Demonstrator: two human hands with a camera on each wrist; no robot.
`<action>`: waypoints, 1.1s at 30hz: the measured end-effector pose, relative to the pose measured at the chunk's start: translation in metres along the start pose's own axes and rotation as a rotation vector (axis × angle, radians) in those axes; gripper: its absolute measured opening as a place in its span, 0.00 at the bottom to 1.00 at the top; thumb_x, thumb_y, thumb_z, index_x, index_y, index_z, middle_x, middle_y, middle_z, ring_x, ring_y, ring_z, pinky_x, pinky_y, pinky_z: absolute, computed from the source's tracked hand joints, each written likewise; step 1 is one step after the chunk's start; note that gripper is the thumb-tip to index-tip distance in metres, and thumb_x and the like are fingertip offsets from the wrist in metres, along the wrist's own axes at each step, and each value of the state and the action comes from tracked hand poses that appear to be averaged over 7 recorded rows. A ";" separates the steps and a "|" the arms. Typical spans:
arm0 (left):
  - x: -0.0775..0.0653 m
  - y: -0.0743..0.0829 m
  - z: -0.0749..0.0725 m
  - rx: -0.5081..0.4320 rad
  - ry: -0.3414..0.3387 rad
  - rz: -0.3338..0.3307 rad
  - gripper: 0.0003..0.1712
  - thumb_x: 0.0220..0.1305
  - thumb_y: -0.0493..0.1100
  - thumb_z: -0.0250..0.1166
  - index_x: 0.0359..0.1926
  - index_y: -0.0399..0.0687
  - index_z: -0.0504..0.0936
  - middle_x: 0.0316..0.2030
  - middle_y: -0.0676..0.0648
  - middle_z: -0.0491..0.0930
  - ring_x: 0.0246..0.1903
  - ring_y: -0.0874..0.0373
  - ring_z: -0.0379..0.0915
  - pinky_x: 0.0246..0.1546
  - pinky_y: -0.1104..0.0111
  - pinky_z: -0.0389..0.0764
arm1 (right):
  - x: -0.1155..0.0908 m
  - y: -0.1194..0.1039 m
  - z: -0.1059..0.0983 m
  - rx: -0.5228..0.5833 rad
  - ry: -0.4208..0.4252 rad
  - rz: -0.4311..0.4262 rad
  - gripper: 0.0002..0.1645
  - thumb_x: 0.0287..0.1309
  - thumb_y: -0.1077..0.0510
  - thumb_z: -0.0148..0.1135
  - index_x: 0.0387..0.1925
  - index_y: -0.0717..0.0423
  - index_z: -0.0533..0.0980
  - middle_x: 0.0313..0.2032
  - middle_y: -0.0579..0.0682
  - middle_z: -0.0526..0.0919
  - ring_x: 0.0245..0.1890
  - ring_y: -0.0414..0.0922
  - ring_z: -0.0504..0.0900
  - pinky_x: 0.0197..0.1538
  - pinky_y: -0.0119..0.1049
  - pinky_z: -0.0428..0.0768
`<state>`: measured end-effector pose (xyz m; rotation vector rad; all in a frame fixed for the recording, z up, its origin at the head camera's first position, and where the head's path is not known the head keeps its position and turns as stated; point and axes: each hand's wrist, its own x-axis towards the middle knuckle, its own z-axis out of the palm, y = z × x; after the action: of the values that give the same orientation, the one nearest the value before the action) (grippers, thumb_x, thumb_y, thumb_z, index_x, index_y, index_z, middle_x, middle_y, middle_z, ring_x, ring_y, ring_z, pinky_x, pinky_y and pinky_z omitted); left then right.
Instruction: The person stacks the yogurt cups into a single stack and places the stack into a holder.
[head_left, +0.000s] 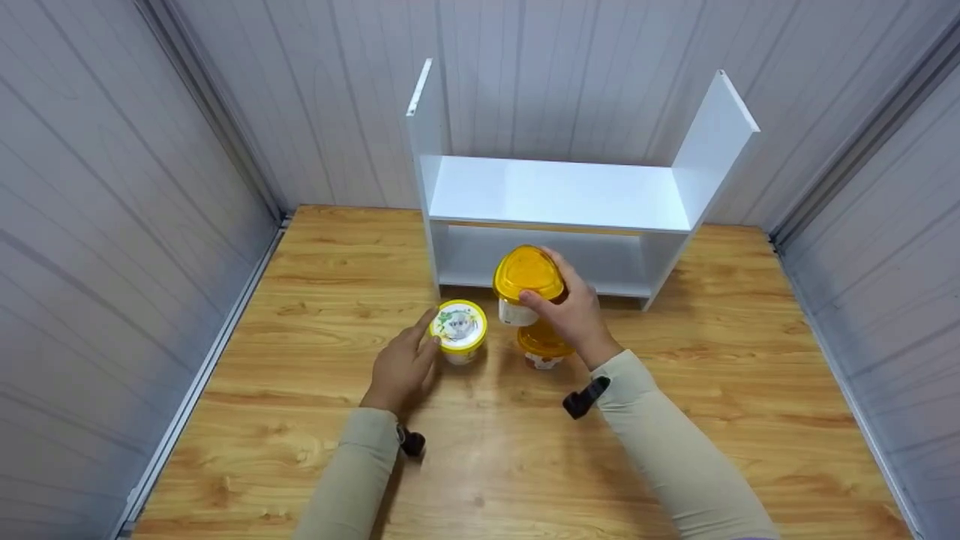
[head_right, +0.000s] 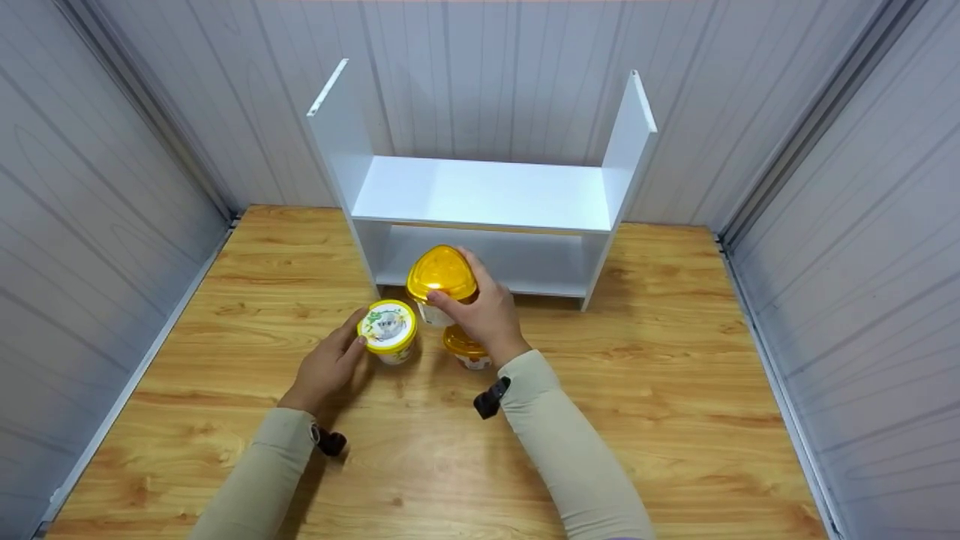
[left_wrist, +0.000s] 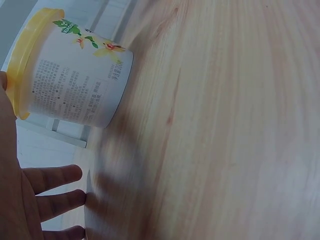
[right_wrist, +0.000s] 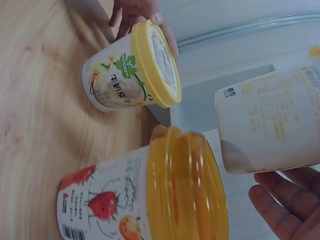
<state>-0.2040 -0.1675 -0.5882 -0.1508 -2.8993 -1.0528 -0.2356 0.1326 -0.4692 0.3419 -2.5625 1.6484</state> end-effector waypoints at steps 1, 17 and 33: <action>0.000 0.000 0.000 0.000 0.000 -0.001 0.32 0.77 0.64 0.46 0.78 0.72 0.58 0.66 0.40 0.74 0.62 0.38 0.73 0.57 0.38 0.73 | 0.000 0.000 0.002 0.003 0.001 0.003 0.51 0.53 0.30 0.71 0.75 0.33 0.63 0.64 0.53 0.76 0.59 0.53 0.77 0.63 0.56 0.74; 0.001 0.000 0.000 0.003 0.016 0.020 0.32 0.78 0.62 0.47 0.78 0.69 0.59 0.65 0.39 0.75 0.60 0.38 0.74 0.56 0.40 0.75 | -0.001 -0.005 0.022 0.015 -0.032 0.017 0.53 0.52 0.28 0.70 0.76 0.34 0.61 0.66 0.51 0.74 0.59 0.51 0.77 0.63 0.53 0.75; 0.001 0.000 -0.001 0.023 -0.012 0.005 0.32 0.78 0.63 0.45 0.79 0.72 0.56 0.65 0.38 0.75 0.61 0.38 0.73 0.58 0.41 0.74 | -0.001 -0.009 0.035 0.027 -0.054 0.045 0.55 0.49 0.25 0.69 0.76 0.33 0.61 0.64 0.49 0.76 0.56 0.50 0.78 0.62 0.51 0.76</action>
<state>-0.2052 -0.1680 -0.5875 -0.1635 -2.9194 -1.0204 -0.2305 0.0970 -0.4761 0.3379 -2.6068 1.7138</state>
